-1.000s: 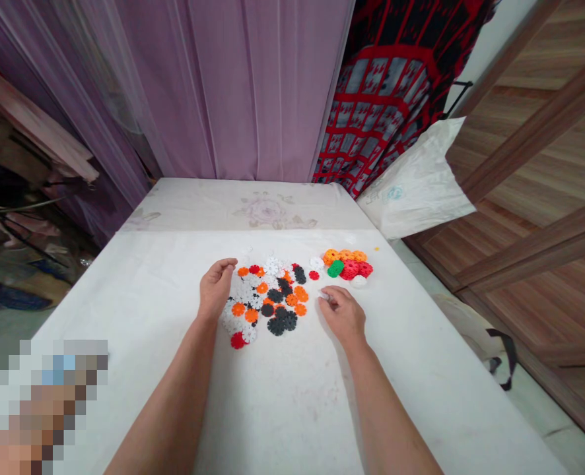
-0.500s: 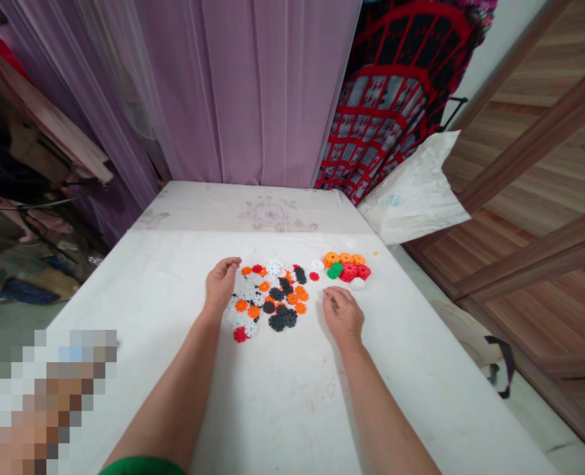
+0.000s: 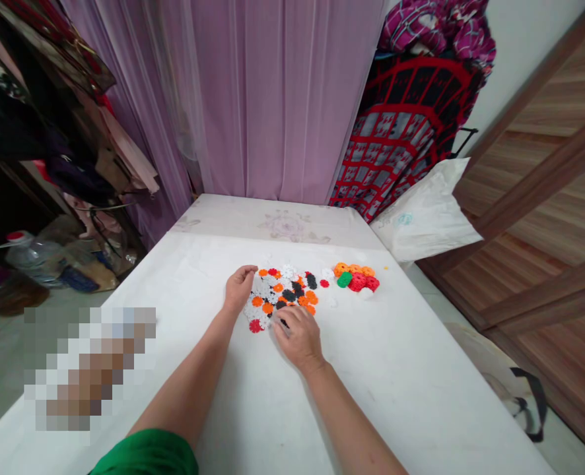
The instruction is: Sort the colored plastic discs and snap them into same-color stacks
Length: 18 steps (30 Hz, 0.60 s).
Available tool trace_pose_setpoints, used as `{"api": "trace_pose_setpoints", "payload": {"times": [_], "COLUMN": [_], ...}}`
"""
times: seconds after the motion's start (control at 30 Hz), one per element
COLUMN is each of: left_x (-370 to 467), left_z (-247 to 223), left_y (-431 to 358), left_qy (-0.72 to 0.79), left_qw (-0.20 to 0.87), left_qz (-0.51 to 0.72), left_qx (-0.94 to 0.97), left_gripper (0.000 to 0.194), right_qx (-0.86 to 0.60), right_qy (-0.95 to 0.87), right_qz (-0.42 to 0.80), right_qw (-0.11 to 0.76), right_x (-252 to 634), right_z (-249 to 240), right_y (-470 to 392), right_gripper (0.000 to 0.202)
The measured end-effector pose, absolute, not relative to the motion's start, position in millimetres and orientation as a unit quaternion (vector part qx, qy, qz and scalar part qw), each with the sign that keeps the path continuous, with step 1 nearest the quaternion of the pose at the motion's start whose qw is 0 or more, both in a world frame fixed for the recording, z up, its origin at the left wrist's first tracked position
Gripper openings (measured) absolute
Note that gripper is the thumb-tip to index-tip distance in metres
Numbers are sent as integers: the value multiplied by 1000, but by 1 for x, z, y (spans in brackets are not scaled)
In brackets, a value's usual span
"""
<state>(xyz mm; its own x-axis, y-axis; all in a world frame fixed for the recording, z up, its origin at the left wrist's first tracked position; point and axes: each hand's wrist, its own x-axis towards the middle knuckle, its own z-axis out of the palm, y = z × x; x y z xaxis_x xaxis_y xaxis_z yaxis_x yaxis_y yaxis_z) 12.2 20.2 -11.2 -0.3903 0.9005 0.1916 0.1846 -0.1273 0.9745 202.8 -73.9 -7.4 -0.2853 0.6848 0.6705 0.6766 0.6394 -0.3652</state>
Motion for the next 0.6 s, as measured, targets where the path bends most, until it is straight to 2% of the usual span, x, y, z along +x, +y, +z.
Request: {"api": "trace_pose_setpoints", "payload": {"times": [0.1, 0.4, 0.6], "left_x": [10, 9, 8], "left_z": [-12, -15, -14], "left_y": [12, 2, 2], "left_qy": [593, 605, 615], "left_qw": [295, 275, 257], "left_qz": [588, 584, 573], "left_qx": [464, 467, 477], "left_gripper": [24, 25, 28], "right_qx": [-443, -465, -479], "right_qy": [-812, -830, -818], "right_qz": [11, 20, 1], "right_qw": [381, 307, 318], "right_x": [185, 172, 171], "right_z": [-8, -3, -8], "right_y": [-79, -80, -51], "right_gripper": [12, 29, 19]}}
